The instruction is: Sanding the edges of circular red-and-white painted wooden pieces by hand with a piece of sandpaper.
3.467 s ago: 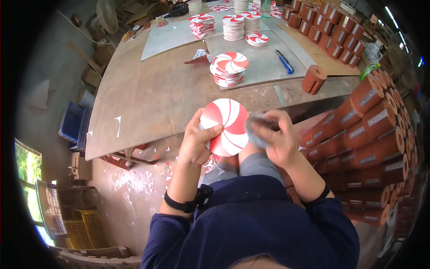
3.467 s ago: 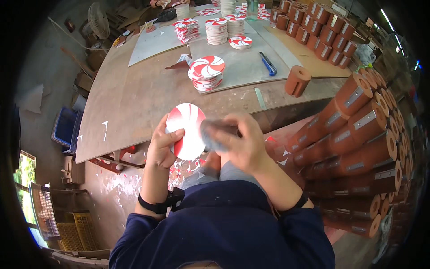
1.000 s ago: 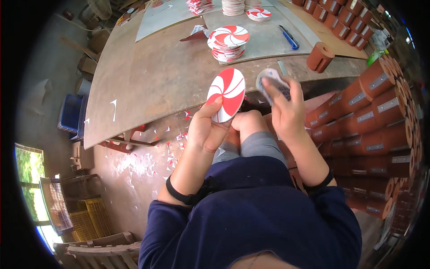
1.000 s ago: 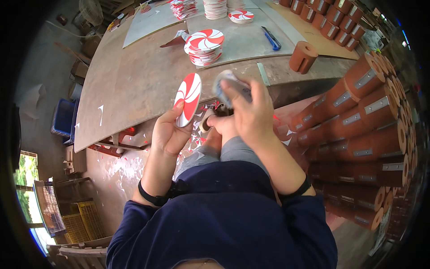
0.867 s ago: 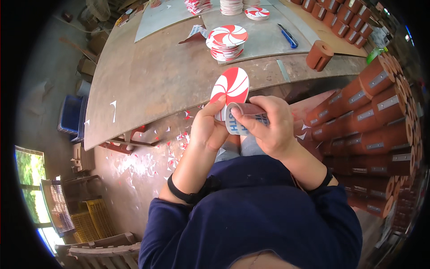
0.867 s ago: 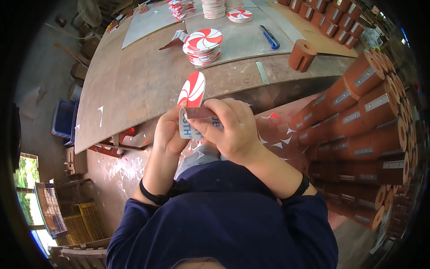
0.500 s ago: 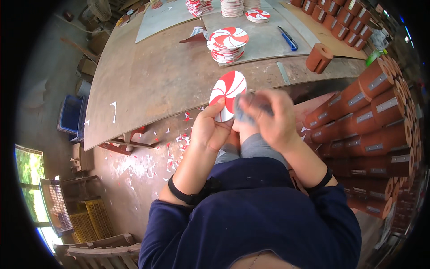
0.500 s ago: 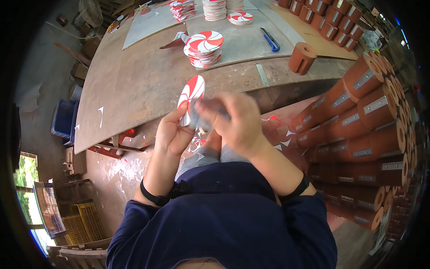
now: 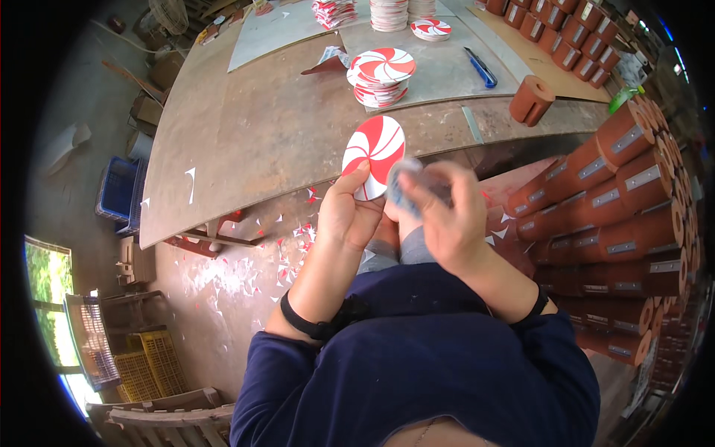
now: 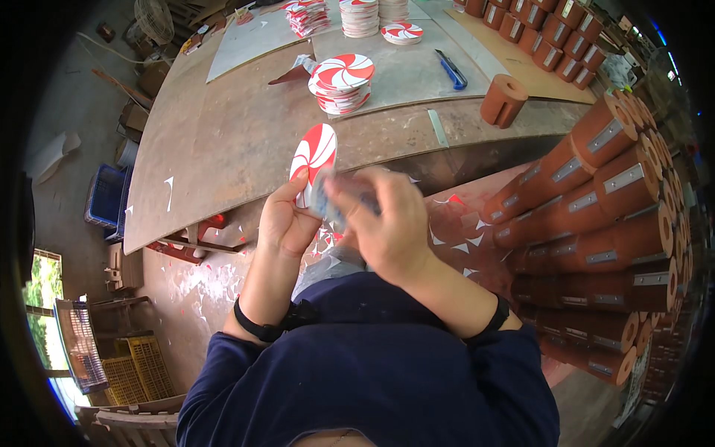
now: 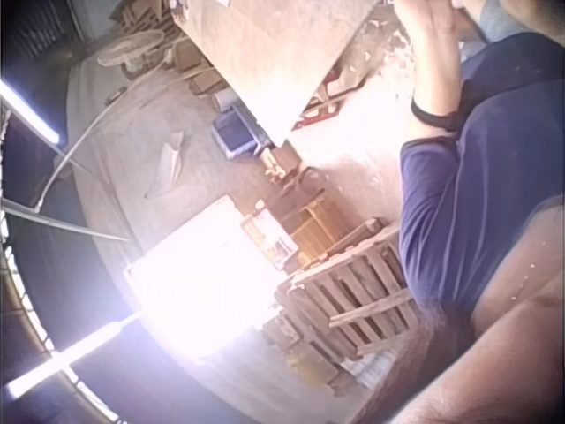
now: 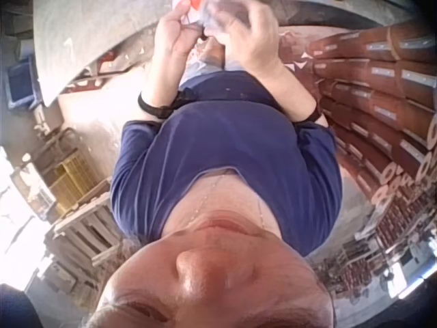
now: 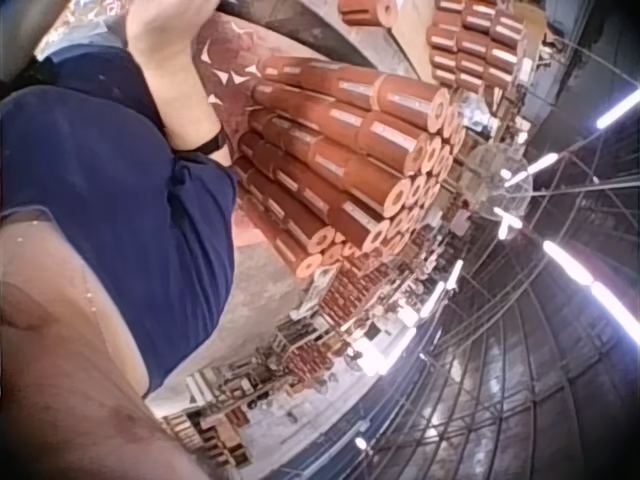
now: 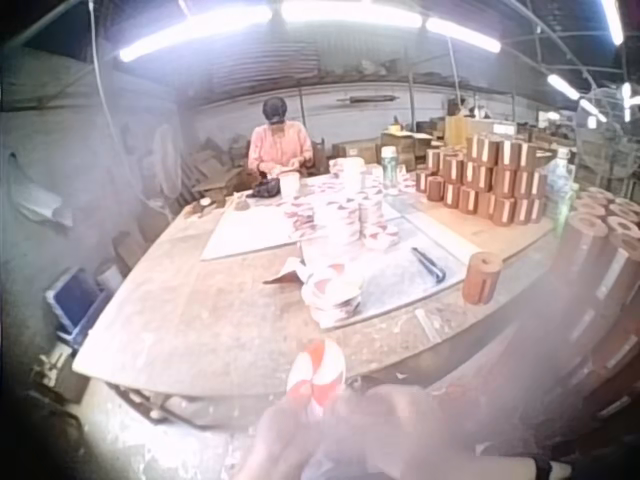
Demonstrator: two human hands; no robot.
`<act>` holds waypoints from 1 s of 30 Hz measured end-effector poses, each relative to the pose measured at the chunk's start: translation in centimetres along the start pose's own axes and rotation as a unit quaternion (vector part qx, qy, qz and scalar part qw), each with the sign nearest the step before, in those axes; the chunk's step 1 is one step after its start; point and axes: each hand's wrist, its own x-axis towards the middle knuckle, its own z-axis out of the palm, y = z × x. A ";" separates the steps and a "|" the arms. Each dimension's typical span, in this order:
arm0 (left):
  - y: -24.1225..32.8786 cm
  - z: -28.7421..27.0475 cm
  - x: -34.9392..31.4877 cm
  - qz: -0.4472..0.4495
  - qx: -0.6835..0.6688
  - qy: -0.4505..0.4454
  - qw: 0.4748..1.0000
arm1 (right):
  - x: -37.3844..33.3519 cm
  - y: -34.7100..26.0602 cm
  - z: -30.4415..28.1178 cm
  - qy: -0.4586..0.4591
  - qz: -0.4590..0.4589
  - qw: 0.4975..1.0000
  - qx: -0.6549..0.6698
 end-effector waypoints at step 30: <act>0.7 -0.5 0.0 -0.025 0.047 -0.090 0.994 | 1.0 4.5 -1.2 -0.004 0.085 0.996 0.038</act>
